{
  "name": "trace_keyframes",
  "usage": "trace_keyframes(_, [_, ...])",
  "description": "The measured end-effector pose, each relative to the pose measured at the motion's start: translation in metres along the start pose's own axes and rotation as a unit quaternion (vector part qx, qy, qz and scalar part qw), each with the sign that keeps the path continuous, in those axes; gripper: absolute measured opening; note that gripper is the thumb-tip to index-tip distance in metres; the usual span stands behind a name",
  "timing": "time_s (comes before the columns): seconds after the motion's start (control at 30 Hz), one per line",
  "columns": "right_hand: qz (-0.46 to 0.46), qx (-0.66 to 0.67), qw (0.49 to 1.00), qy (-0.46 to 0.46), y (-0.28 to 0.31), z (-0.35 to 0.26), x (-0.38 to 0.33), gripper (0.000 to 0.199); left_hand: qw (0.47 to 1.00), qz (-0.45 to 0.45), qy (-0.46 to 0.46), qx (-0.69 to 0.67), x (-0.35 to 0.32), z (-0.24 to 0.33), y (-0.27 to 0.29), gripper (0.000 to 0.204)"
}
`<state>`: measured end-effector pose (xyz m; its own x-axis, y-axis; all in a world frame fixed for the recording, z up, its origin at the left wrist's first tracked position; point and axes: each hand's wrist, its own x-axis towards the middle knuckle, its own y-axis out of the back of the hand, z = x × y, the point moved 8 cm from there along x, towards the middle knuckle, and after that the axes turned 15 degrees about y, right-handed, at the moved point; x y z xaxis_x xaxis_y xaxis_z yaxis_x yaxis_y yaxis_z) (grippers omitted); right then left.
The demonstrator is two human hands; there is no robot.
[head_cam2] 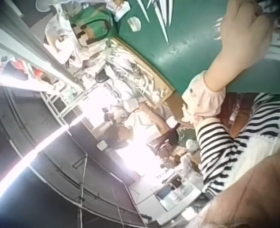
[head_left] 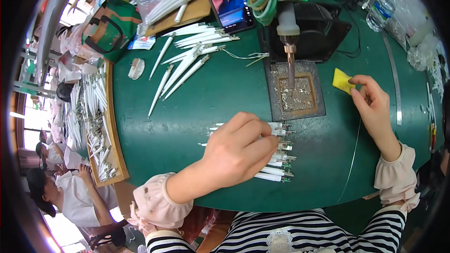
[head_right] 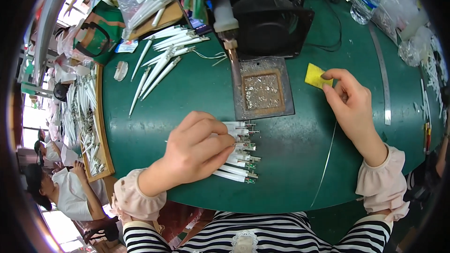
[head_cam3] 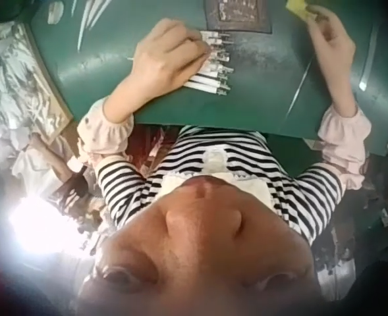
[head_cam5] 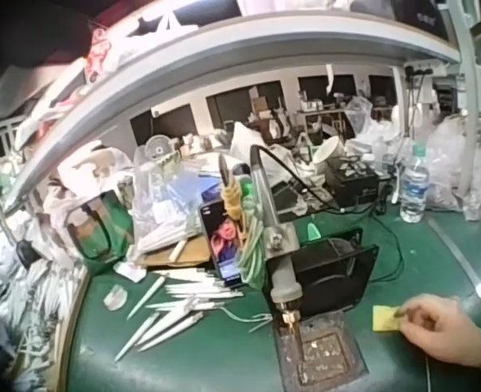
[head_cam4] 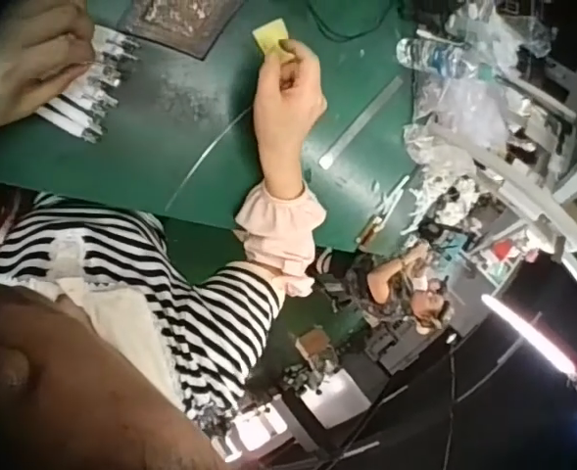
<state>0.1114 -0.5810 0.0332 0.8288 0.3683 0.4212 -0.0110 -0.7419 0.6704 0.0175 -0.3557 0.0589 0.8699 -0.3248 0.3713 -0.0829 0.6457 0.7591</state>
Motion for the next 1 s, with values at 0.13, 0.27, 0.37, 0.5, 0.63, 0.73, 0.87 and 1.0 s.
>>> trace_keyframes(0.13, [0.001, -0.082, 0.996, 0.023, 0.0, -0.003, 0.008, 0.02, 0.999, 0.006, -0.026, 0.034, 0.0, 0.004, 0.0, 0.017])
trace_keyframes(0.27, [-0.053, -0.155, 0.986, 0.037, -0.002, -0.001, 0.008, 0.025, 0.999, -0.024, -0.022, 0.021, -0.002, 0.0, -0.001, 0.023])
trace_keyframes(0.37, [-0.063, -0.139, 0.988, 0.039, -0.006, 0.0, 0.008, 0.024, 0.999, -0.048, -0.008, 0.025, -0.004, -0.003, 0.003, 0.036])
trace_keyframes(0.5, [-0.066, -0.09, 0.993, 0.022, -0.006, 0.01, 0.009, 0.019, 0.989, -0.118, 0.039, 0.075, -0.01, -0.015, 0.004, 0.07])
trace_keyframes(0.63, [-0.06, -0.092, 0.994, 0.023, -0.006, 0.008, 0.009, 0.015, 0.979, -0.149, 0.042, 0.131, -0.018, -0.014, 0.001, 0.077])
trace_keyframes(0.73, [-0.02, -0.048, 0.996, 0.078, -0.001, -0.011, 0.008, 0.013, 0.978, -0.166, 0.03, 0.123, -0.023, -0.01, -0.006, 0.079])
trace_keyframes(0.87, [-0.051, -0.046, 0.96, 0.273, -0.009, -0.094, 0.007, 0.015, 0.973, -0.197, 0.008, 0.116, -0.027, -0.003, -0.014, 0.073])
trace_keyframes(1.0, [-0.089, -0.068, 0.918, 0.381, -0.029, -0.136, 0.013, 0.024, 0.97, -0.206, -0.035, 0.124, -0.031, 0.004, -0.022, 0.072])
